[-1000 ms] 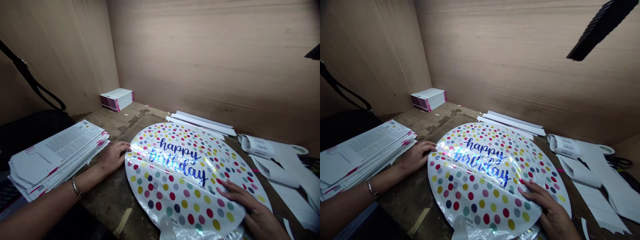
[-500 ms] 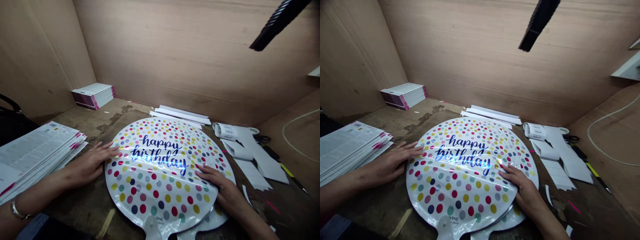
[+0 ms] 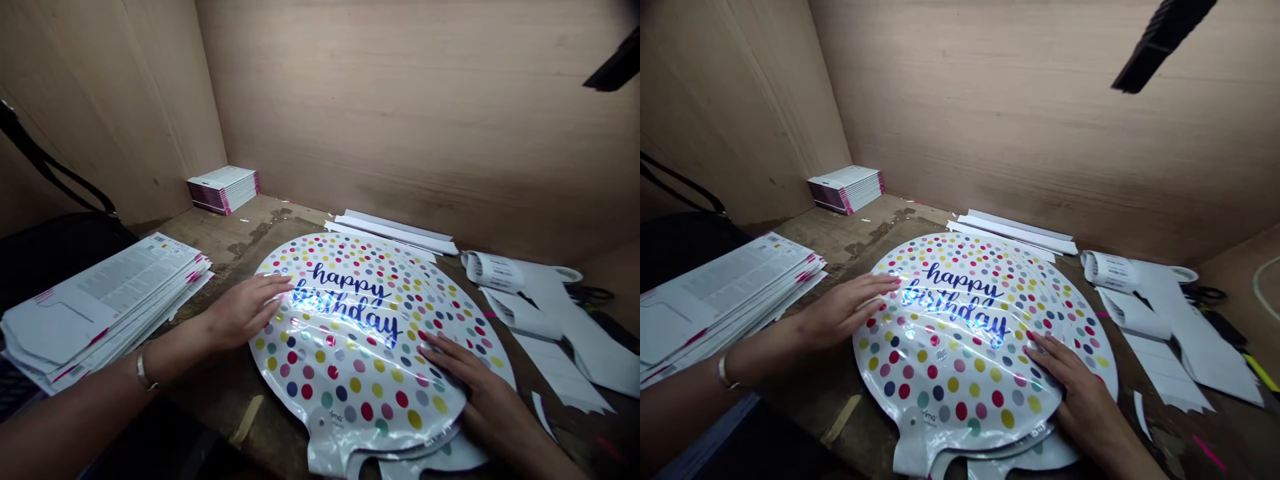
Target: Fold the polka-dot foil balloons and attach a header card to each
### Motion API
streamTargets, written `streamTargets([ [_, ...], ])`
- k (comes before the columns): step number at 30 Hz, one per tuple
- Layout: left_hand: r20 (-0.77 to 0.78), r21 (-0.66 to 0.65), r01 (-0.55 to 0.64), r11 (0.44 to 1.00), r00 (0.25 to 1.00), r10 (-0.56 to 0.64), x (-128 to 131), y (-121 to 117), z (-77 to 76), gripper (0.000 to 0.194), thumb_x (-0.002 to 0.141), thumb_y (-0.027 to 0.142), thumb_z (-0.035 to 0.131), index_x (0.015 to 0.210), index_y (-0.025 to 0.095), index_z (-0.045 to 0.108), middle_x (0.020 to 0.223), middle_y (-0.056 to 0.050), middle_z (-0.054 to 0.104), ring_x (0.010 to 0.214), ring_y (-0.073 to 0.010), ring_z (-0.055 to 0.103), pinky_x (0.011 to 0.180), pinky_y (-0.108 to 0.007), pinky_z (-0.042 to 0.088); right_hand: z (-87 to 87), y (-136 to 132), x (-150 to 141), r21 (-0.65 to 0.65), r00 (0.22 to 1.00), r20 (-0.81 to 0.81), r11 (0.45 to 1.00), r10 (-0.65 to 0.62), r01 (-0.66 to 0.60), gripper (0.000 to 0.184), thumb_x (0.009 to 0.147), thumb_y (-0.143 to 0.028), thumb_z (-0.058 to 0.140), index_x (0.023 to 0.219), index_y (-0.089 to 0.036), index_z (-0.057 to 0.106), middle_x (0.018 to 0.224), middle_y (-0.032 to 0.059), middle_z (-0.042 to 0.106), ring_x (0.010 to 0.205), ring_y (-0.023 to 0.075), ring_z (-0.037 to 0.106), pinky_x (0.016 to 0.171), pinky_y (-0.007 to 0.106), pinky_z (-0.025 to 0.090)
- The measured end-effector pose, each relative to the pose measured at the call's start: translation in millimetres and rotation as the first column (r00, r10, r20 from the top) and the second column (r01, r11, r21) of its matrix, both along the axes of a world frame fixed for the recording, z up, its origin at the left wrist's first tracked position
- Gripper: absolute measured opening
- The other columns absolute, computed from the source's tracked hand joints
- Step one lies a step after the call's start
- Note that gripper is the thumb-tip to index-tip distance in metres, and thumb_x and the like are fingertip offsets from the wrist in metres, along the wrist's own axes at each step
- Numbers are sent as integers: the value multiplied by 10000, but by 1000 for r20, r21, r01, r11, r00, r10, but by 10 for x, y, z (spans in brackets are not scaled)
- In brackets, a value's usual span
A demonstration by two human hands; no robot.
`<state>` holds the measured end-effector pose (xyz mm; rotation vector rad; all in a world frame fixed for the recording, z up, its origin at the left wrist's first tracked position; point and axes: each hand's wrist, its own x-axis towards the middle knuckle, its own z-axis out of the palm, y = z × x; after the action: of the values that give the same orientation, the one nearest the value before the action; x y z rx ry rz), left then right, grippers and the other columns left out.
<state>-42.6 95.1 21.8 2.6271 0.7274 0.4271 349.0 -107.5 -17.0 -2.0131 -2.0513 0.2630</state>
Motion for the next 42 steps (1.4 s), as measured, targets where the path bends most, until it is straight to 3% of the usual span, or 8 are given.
streamTargets([
  [6,-63,59,344,937,938,-341,1120,22,-194,459,941,345,371,1387,235,367,1452,-70,369,1347,-266,301,1096,-486,221,77,0,-251,28,998,43,998,50,-52,610,756,-134,512,1350,-262,457,1411,42,433,1323,270,347,1058,496,358],
  [12,-144,114,427,897,901,-410,1458,-168,-448,519,933,406,339,1406,193,324,1486,-114,288,1357,-347,235,1063,-574,194,110,0,-664,-7,978,47,979,203,-203,606,763,-81,481,1337,-279,478,1373,44,479,1288,276,405,1026,465,401],
  [16,-38,15,458,889,888,-457,1374,-181,-216,425,900,317,429,1292,165,492,1383,-129,453,1265,-299,403,1056,-467,291,439,113,-791,-163,963,-246,974,113,-156,576,710,-89,498,1249,-278,576,1253,39,600,1140,264,563,972,407,456],
  [19,36,-366,395,843,911,-412,1093,111,80,321,900,383,427,1007,225,684,1020,-55,694,966,-228,621,859,-336,478,739,289,-726,-358,832,-551,919,-67,-163,487,716,-108,454,1104,-313,666,1088,-19,693,950,220,657,834,331,529],
  [23,124,-803,142,578,990,-71,438,569,319,633,861,653,255,1017,221,691,1024,-83,702,927,-276,651,771,-374,525,855,580,-493,-536,611,-701,837,-368,-110,192,735,-223,516,770,-226,705,804,-5,732,747,197,679,628,259,545],
  [29,44,-575,-123,809,983,180,-16,571,-20,471,731,570,604,1059,237,661,1047,-31,692,965,-260,633,813,-323,517,627,878,-197,-626,271,-733,775,-624,93,268,751,-430,649,895,-205,635,801,46,722,739,189,678,627,263,547],
  [36,78,-405,-177,897,971,227,-35,630,-284,313,857,442,477,941,214,673,972,-16,700,900,-228,642,786,-293,508,563,578,-73,-325,868,-481,945,-123,-46,109,752,-258,577,716,-197,660,819,28,685,748,212,649,698,315,534],
  [42,49,-124,-52,991,997,59,-187,520,-349,253,864,331,456,958,229,669,1011,-40,679,963,-215,616,874,-298,470,312,222,117,-74,958,-283,997,-54,35,322,709,-198,534,972,-237,715,1097,67,679,1064,276,595,957,429,444],
])
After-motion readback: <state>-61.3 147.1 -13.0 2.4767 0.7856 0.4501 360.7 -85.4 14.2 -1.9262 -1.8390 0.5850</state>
